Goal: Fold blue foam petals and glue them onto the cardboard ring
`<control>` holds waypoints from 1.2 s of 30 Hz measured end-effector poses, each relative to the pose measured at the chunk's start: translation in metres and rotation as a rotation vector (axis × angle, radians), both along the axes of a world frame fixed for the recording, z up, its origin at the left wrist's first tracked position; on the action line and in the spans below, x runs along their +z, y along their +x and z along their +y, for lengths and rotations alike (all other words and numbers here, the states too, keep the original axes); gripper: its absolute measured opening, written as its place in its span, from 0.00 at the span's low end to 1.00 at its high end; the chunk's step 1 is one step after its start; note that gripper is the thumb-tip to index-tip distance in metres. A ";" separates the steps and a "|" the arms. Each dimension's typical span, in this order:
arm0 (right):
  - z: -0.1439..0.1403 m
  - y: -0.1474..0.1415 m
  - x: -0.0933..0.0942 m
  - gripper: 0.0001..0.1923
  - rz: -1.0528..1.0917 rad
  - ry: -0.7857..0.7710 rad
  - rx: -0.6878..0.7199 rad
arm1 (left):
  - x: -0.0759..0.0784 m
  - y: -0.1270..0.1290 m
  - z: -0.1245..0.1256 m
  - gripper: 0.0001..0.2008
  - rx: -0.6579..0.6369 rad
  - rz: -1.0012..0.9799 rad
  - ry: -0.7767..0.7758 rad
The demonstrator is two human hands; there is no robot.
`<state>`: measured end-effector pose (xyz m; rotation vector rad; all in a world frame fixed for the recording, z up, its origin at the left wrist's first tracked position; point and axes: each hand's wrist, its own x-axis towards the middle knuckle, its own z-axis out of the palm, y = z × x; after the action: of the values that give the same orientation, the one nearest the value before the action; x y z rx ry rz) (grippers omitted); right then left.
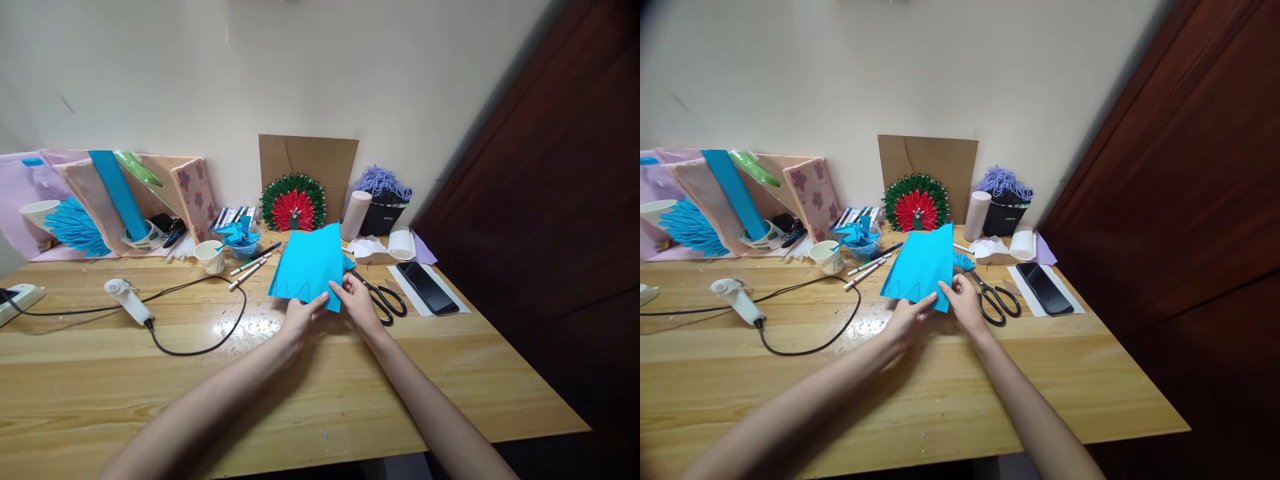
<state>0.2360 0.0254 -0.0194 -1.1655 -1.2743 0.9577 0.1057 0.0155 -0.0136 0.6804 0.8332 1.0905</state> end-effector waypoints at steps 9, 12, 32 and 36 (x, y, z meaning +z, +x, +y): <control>0.007 0.082 0.011 0.11 -0.589 -0.135 -0.182 | 0.022 -0.011 0.029 0.21 0.118 0.338 0.309; 0.005 0.109 0.003 0.10 -0.921 -0.228 -0.308 | 0.030 -0.019 0.034 0.20 0.072 0.325 0.377; -0.031 0.018 0.018 0.35 0.107 -0.257 0.732 | 0.057 -0.079 0.064 0.12 0.234 0.849 0.756; -0.039 0.008 0.015 0.31 -0.026 -0.253 0.757 | 0.056 -0.076 0.057 0.14 0.150 1.049 0.830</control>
<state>0.2437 -0.0139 -0.0040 -0.8753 -1.6928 1.6965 0.0292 0.0726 0.0426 2.0152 1.3129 1.1877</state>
